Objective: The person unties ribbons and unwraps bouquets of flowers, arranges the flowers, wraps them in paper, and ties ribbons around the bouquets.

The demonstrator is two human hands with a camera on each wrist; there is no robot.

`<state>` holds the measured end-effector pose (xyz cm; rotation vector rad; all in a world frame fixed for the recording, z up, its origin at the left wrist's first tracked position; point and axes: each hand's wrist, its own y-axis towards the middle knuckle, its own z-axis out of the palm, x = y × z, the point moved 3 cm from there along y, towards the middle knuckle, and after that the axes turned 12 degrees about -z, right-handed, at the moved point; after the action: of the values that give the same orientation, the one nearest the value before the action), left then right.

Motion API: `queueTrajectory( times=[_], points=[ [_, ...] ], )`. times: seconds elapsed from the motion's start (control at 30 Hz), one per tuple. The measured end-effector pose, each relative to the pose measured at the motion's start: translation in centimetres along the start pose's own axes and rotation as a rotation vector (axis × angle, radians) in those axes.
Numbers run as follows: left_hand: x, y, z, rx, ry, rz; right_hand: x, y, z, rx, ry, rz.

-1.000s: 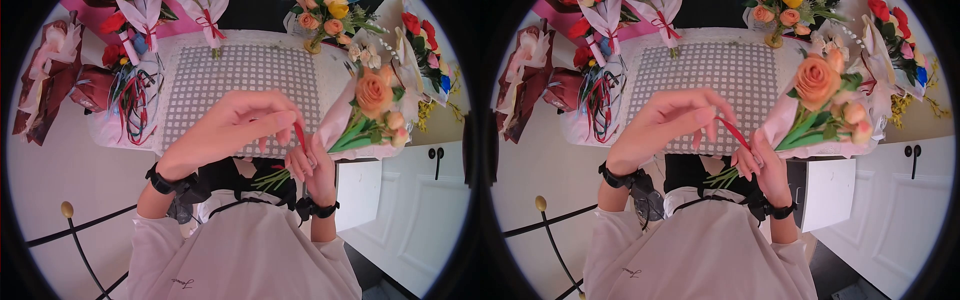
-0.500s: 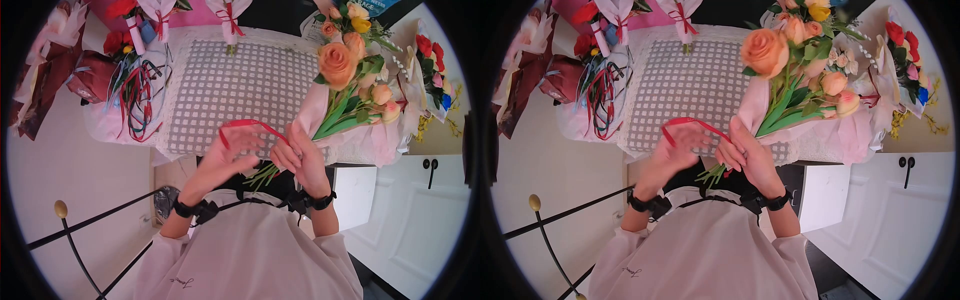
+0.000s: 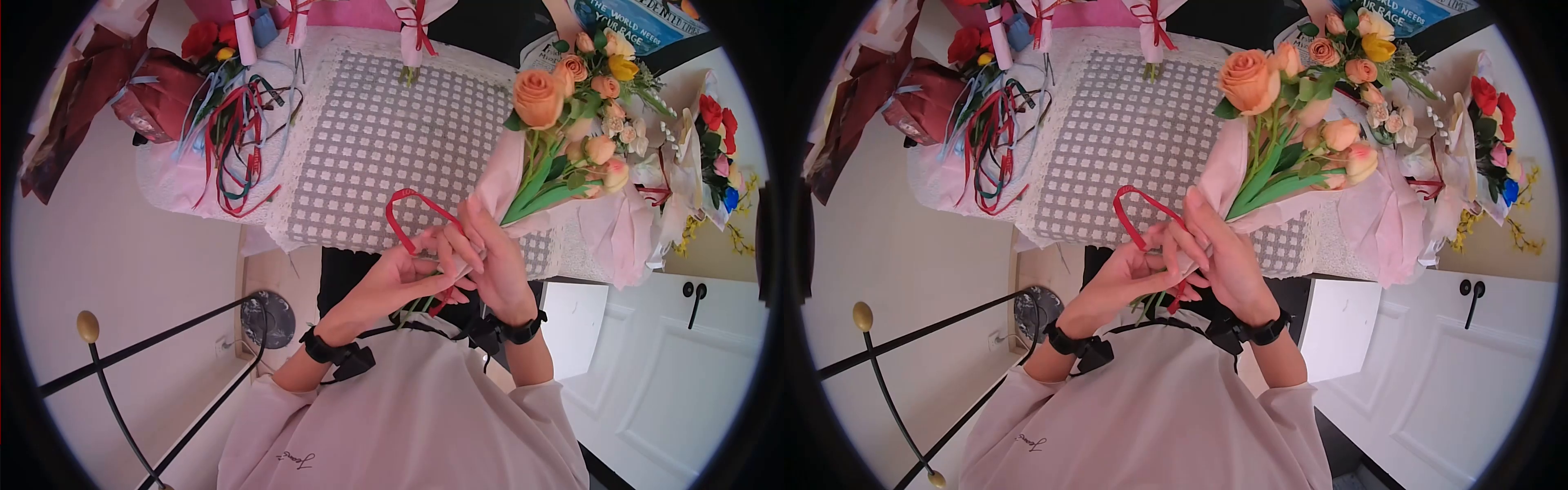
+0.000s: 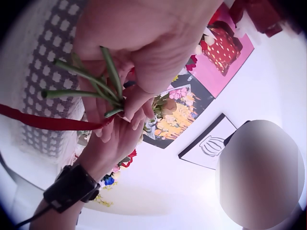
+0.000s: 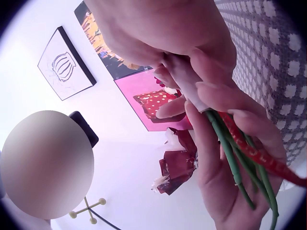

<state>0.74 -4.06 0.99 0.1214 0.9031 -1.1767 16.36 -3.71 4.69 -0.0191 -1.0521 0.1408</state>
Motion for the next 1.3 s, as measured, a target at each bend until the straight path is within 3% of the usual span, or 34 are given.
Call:
queueTrajectory(
  times=[0.07, 0.17, 0.23, 0.37, 0.63, 0.87, 1.1, 1.17, 1.3],
  points=[
    [0.2, -0.1, 0.1, 0.009, -0.062, -0.015, 0.0, -0.4, 0.6, -0.147, -0.037, 0.142],
    [0.7, -0.2, 0.4, 0.043, -0.106, -0.004, -0.9, -0.3, -0.1, -0.071, -0.083, 0.143],
    [1.2, -0.3, -0.2, -0.048, 0.083, 0.156, -0.8, -0.4, 0.3, -0.048, -0.123, 0.154],
    [1.0, -0.8, -1.7, -0.086, 0.363, 0.158, -1.7, -0.8, -0.1, -0.017, -0.159, 0.23],
    [-0.2, 0.1, -0.1, -0.06, 0.081, 0.096, -2.0, -1.4, 0.6, -0.074, -0.06, 0.236],
    [0.4, 0.9, 0.6, -0.051, 0.08, 0.13, -2.2, -1.7, -0.6, -0.13, -0.099, 0.274],
    [1.2, 0.5, 0.8, -0.08, 0.004, 0.021, -2.3, -1.3, -0.4, -0.105, -0.013, 0.165],
    [1.7, 0.5, 0.6, -0.114, 0.029, -0.019, -2.1, -1.5, -0.5, -0.04, -0.024, 0.292],
    [2.7, 0.5, 0.7, -0.087, -0.064, 0.012, -1.9, -1.5, -0.2, -0.085, -0.062, 0.303]
  ],
)
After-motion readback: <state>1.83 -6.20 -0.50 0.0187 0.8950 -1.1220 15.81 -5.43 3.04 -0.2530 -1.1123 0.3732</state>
